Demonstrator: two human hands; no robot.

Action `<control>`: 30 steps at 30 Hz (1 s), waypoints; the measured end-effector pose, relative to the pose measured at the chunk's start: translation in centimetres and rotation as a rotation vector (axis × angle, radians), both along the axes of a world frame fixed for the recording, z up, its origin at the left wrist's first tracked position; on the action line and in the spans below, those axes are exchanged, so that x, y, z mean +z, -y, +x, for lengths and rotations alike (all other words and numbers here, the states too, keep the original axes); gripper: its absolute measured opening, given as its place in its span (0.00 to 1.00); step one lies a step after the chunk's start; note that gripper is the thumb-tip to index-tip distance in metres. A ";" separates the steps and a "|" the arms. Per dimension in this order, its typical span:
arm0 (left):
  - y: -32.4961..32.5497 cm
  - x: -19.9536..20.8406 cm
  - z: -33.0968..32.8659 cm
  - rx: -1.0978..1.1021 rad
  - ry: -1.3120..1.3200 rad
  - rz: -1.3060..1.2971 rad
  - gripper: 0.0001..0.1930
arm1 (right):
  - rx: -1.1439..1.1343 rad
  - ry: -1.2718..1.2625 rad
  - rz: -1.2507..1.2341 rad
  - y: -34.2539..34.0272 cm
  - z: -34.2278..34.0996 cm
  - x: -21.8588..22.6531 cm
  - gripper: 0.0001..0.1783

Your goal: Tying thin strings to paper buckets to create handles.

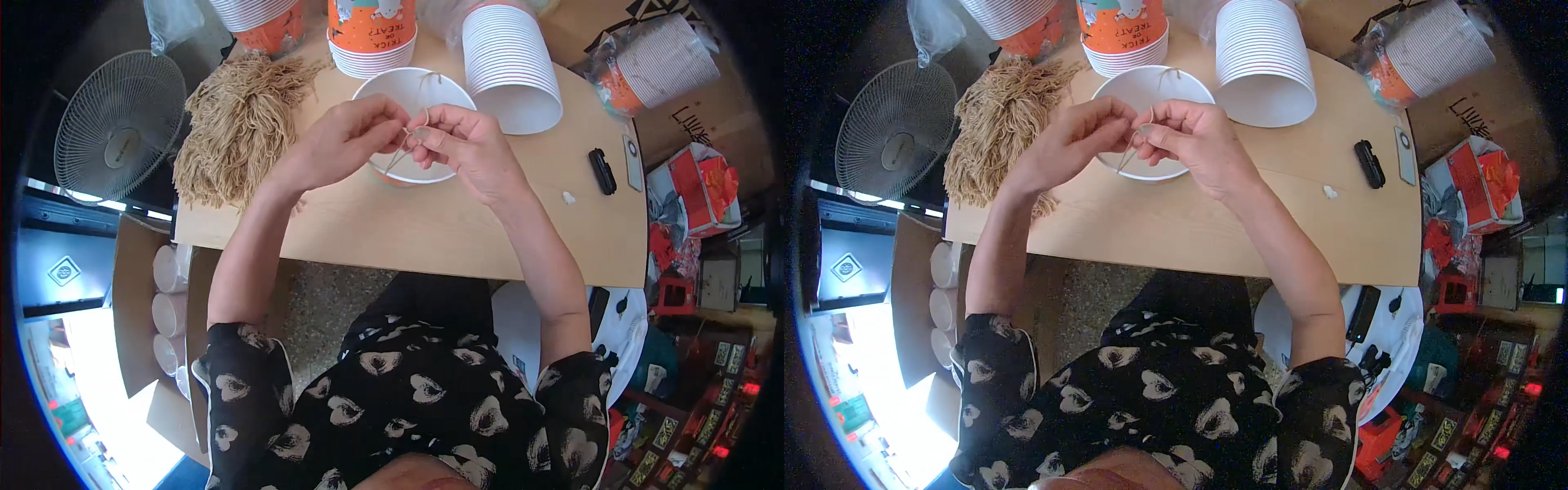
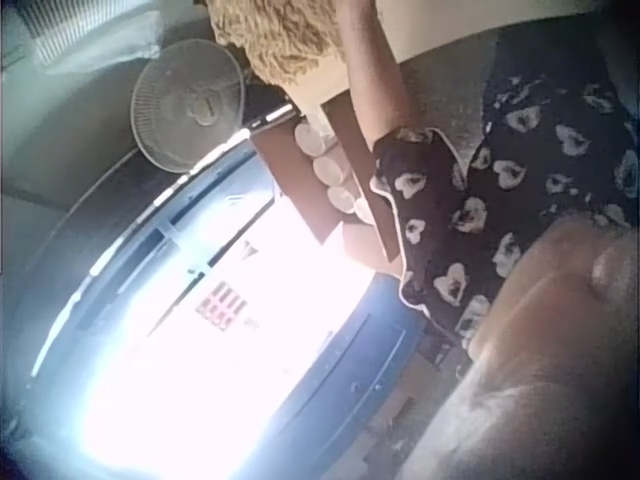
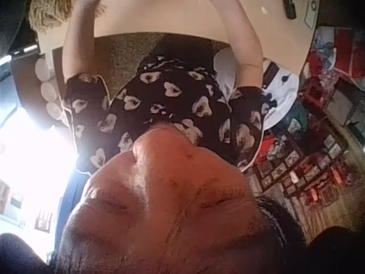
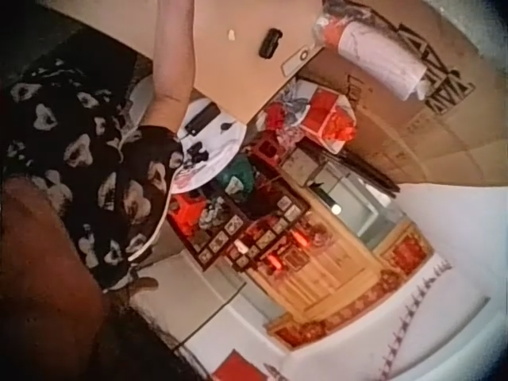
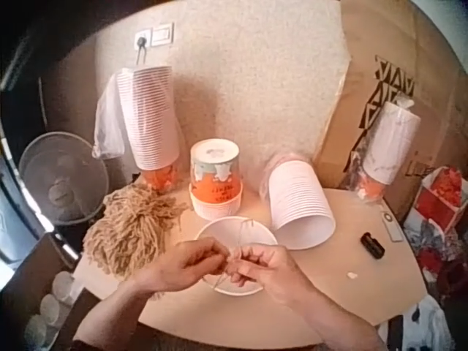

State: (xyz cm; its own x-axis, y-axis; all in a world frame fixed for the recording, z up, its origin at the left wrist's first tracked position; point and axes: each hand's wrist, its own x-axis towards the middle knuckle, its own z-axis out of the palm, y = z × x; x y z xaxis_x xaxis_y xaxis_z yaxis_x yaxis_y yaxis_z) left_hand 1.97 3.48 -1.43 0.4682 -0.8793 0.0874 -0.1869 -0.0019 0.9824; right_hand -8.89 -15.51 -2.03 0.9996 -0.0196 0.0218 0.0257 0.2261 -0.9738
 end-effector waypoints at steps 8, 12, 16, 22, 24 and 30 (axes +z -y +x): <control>0.2 1.2 0.1 -0.036 0.037 0.152 0.10 | 0.046 -0.042 0.049 0.5 0.1 0.4 0.11; 0.4 1.0 -0.5 0.033 -0.110 0.123 0.08 | 0.009 -0.087 0.017 1.8 0.2 0.6 0.16; 0.4 1.0 -0.6 0.034 -0.141 0.117 0.08 | 0.077 -0.268 -0.174 1.8 0.3 2.3 0.19; 0.3 1.2 -0.8 0.031 -0.149 0.099 0.08 | 0.171 -0.164 -0.718 1.4 0.9 2.3 0.17; 0.3 1.3 -0.7 0.021 -0.129 0.127 0.09 | 0.159 -0.038 -0.812 1.7 0.8 2.0 0.18; -0.2 0.7 0.1 -0.057 -0.229 0.087 0.08 | 0.159 -0.086 -0.442 1.3 -0.2 2.1 0.08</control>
State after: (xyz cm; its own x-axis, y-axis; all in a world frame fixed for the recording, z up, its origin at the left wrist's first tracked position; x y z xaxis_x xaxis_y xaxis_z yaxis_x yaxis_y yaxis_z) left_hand 2.04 3.65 -0.73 0.4168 -0.9042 -0.0929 0.0385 -0.0845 0.9957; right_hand -9.12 -16.79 0.08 0.9880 0.1260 -0.0890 -0.0603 -0.2153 -0.9747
